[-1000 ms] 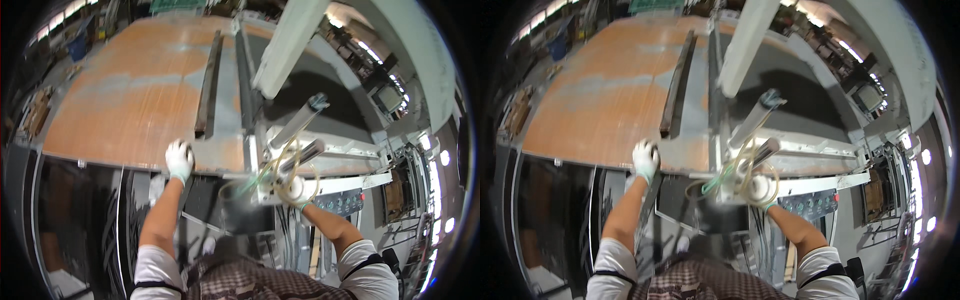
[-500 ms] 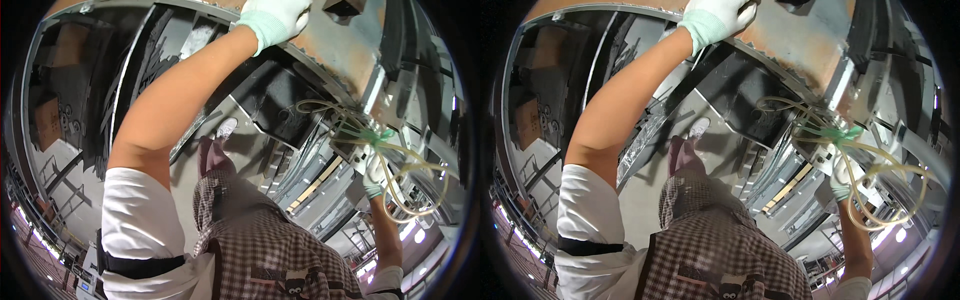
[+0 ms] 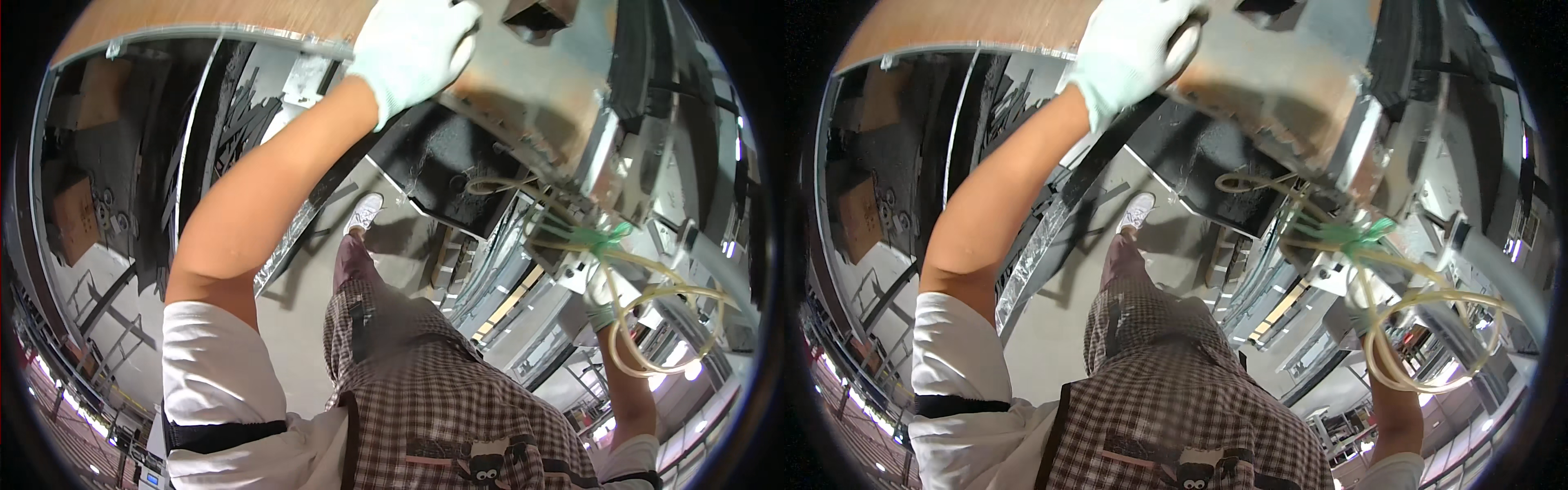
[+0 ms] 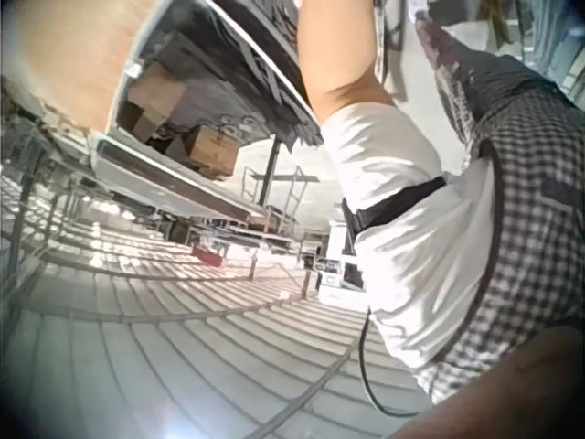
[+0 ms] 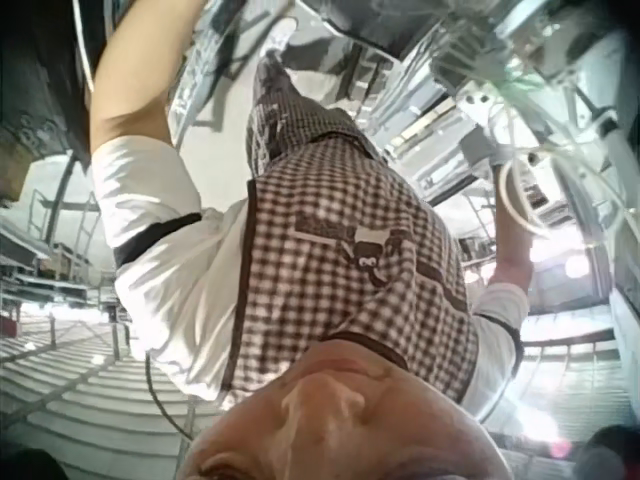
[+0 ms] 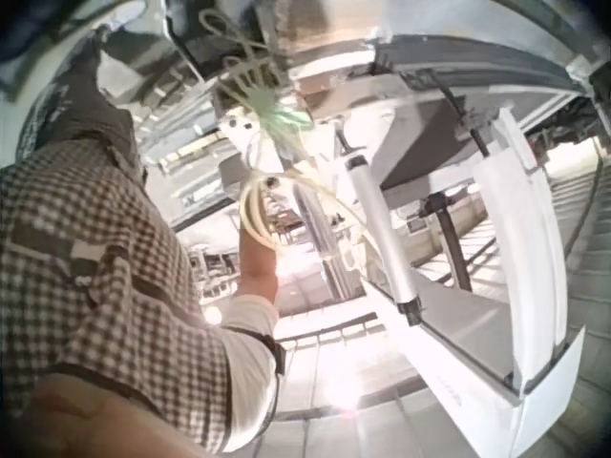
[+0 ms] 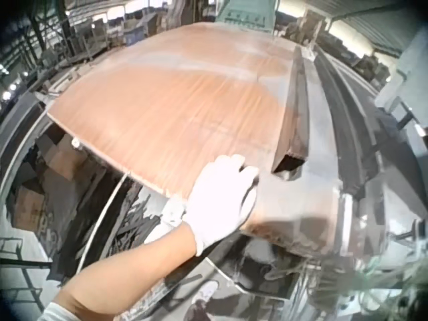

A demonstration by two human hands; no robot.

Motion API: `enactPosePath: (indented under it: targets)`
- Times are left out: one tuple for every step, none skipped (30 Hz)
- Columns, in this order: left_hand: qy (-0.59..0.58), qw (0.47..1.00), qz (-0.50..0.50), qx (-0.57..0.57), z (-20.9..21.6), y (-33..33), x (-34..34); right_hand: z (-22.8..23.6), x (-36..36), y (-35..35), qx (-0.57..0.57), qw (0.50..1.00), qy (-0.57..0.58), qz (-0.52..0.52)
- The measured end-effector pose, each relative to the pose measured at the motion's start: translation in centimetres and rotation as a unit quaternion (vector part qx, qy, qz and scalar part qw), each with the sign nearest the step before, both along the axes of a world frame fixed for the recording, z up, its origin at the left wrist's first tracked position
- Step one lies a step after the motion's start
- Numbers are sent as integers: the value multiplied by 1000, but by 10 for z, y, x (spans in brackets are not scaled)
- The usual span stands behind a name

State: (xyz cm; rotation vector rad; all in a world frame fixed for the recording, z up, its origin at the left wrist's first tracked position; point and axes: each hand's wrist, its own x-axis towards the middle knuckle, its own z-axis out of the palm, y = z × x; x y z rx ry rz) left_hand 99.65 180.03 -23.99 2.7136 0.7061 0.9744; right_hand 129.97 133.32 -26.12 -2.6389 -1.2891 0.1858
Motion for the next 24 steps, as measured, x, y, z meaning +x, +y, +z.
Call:
enactPosePath:
  targets:
    - [-7,1000,-5,12,-1,-5,-6,4,-9,2,1,1000,-14,24]
    - [-25,1000,-2,8,-6,-11,-14,8,-20,3,2,999,-22,47]
    - [-58,998,-5,1,-7,-15,-16,24,-30,2,-4,997,-37,64]
    - [-66,997,-15,-30,-3,-24,-18,30,-41,-1,-9,996,-40,75]
    - [-75,995,-29,-60,5,-35,-26,37,-55,-5,-14,995,-40,88]
    - [-122,988,-32,-90,2,-41,-45,35,-72,-3,-14,994,-20,110]
    - [-187,973,-49,-128,1,-47,-47,46,-89,-6,-26,992,-15,123]
    - [-215,964,-49,-147,7,-68,-46,52,-106,-8,-33,991,1,132]
    - [-232,957,-45,-166,14,-86,-48,53,-123,-9,-41,988,22,144]
    - [-223,955,-103,-165,28,-100,-36,61,-139,-10,-55,986,39,152]
    - [-211,950,-160,-166,46,-119,-18,70,-154,-15,-66,984,52,154]
    - [-201,944,-169,-200,45,-131,6,77,-169,-21,-79,983,64,153]
    - [-223,918,-135,-299,41,-148,32,81,-175,-26,-88,982,74,147]
    - [-258,837,-142,-460,65,-129,67,94,-174,-17,-79,983,75,148]
    - [-277,721,-149,-618,72,-122,98,102,-177,-19,-82,984,81,137]
    - [-266,705,-157,-638,46,-108,129,111,-180,-20,-88,984,85,128]
    - [-254,699,-149,-652,-1,-83,150,114,-181,-17,-86,983,98,132]
    - [-162,712,-57,-681,-43,-65,181,117,-181,-18,-87,984,100,123]
    - [-108,633,-74,-763,-21,-83,210,115,-177,-32,-96,986,100,90]
    - [-123,661,-57,-738,-44,-75,229,97,-176,-43,-39,992,71,94]
    - [-139,692,-31,-708,-72,-57,240,73,-175,-51,24,993,47,105]
    - [-119,698,-7,-706,-77,-51,248,66,-171,-51,32,992,49,110]
    - [-97,700,13,-708,-81,-52,254,73,-169,-49,19,995,55,86]
    - [-111,622,-20,-775,-78,-52,261,70,-167,-50,14,996,58,69]
